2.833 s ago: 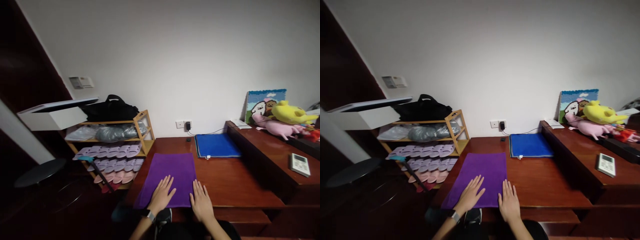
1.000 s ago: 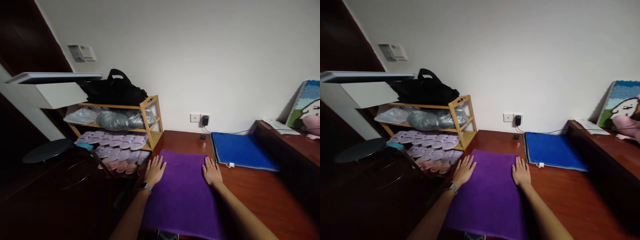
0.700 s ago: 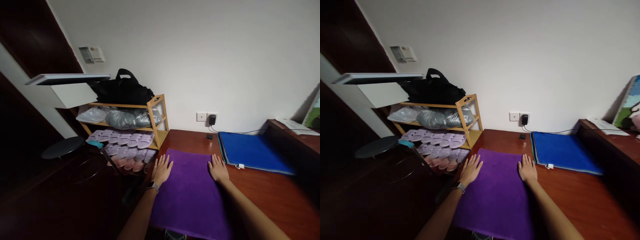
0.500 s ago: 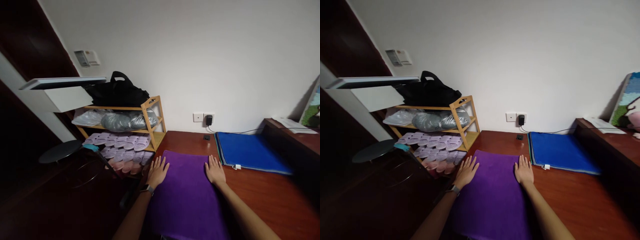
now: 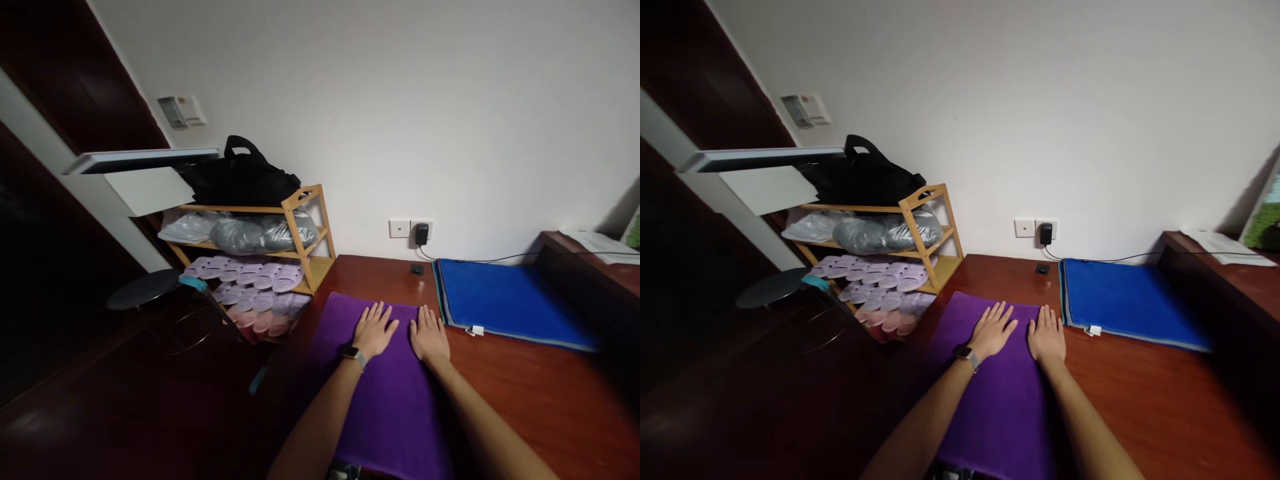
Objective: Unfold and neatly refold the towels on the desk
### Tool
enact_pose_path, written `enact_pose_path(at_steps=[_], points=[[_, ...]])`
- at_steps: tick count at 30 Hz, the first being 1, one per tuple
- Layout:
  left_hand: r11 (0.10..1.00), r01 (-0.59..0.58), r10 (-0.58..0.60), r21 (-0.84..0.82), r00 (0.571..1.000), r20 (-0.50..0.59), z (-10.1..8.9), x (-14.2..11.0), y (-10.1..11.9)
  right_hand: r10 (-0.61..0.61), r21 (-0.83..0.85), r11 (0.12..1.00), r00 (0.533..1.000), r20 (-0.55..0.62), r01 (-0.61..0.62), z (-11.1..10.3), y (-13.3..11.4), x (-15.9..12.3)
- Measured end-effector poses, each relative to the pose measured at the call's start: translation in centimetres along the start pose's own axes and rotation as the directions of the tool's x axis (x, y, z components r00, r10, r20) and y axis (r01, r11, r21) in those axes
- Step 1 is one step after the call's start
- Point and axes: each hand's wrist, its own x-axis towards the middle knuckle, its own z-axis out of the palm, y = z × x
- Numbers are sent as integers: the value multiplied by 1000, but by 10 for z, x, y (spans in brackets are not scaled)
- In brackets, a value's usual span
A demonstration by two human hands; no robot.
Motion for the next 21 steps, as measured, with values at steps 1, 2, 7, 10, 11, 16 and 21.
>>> enact_pose_path(at_steps=[1, 2, 7, 10, 11, 16, 21], points=[[1000, 30, -30, 9, 1000, 6, -3, -2, -15, 2, 1, 1000, 1000, -1, -2, 1, 0, 0], [998, 64, -64, 21, 998, 13, -7, -5, -32, 3, 1, 1000, 1000, 0, -3, 2, 0, 1], [968, 240, -242, 69, 970, 29, -25, -20, -113, 8, -20, 1000, 1000, 0, -8, 7, 1, 3], [966, 251, -251, 66, 968, -5, -25, -24, -136, 12, -12, 1000, 1000, -10, -12, 6, 0, 3], [966, 249, -248, 69, 969, -16, -24, -25, -138, 17, -5, 1000, 1000, -7, -17, 5, -1, 3], [964, 249, -248, 98, 969, -22, -19, -25, -136, 38, 43, 998, 998, 41, -39, -6, -2, 4], [958, 255, -253, 134, 967, -33, -24, -26, -137, 34, 60, 998, 999, 28, -35, -5, -4, -2]])
